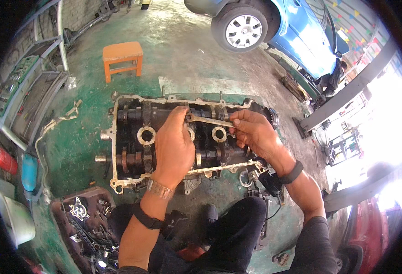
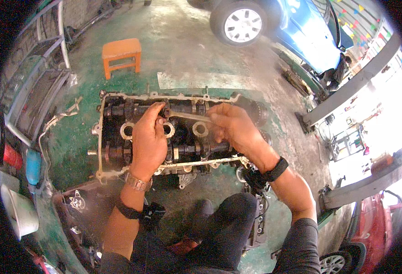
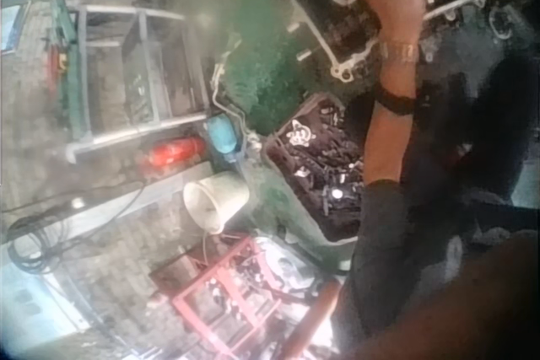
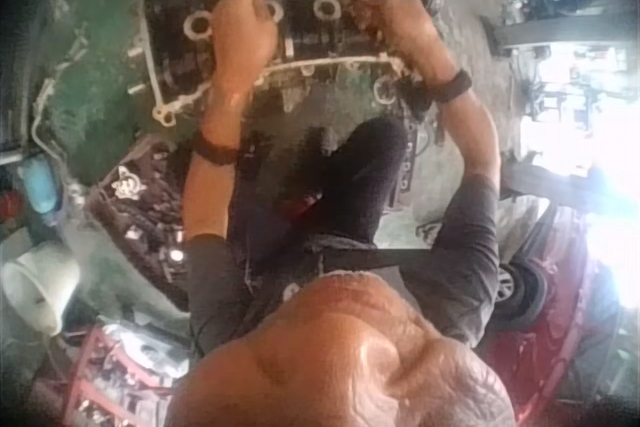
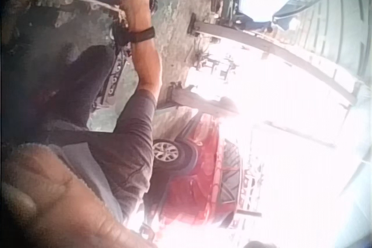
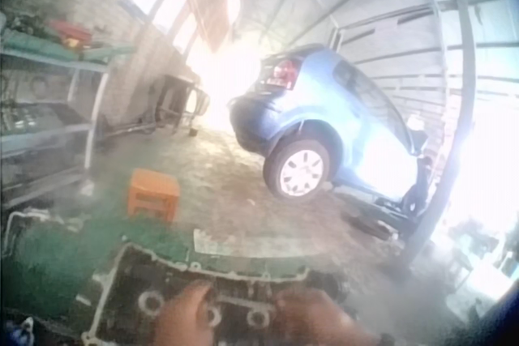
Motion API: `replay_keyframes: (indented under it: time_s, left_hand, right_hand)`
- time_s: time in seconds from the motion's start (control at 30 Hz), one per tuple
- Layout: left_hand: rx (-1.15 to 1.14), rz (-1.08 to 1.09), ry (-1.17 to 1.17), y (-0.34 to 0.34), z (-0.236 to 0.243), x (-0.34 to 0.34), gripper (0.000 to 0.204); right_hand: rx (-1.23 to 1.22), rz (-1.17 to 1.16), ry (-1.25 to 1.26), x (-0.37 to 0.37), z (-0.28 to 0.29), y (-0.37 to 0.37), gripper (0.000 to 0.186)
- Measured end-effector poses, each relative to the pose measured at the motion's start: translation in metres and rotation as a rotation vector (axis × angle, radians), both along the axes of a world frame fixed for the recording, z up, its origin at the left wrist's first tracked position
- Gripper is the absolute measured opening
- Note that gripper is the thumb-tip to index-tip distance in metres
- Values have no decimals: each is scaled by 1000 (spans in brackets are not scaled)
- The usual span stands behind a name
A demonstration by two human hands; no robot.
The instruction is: The person uses a wrench to tighten bolts on an engine block placed on the floor. They repeatedly reposition the wrench and apply torque to multiple bolt locations across the engine's top surface.
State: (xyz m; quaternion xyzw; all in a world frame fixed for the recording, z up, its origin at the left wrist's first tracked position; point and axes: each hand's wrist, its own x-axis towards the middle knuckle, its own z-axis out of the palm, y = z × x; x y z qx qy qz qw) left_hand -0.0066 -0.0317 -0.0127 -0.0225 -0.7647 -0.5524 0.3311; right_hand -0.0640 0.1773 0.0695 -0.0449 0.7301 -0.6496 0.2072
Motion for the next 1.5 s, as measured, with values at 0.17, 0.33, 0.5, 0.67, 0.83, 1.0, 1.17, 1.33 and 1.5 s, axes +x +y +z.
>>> replay_keyframes:
  time_s: [0.17,0.33,0.5,0.67,0.83,1.0,1.17,1.33,1.5]
  left_hand:
    - [-45,9,13,-2,-2,1,31]
    - [-24,-10,24,-3,0,3,31]
    - [-29,-40,18,-1,-1,2,33]
    - [-136,-17,78,1,-2,0,34]
    - [-99,-50,39,0,-1,0,35]
    - [-88,-34,42,0,-4,0,37]
    - [-108,-10,70,0,-5,-1,38]
    - [-70,-14,56,-1,-4,1,38]
    - [-50,1,42,2,-4,-1,41]
  right_hand:
    - [-18,27,-35,-5,-1,2,13]
    - [127,2,94,-4,-1,-1,17]
    - [359,-55,406,-7,-15,-9,23]
    - [556,-18,615,-17,-26,-8,27]
    - [647,9,876,-22,-28,-12,26]
    - [673,-10,996,-22,-26,-15,21]
    - [730,-62,959,-34,-22,-20,24]
    - [740,-95,880,-61,-12,-27,31]
    - [640,-144,740,-83,-5,-37,40]
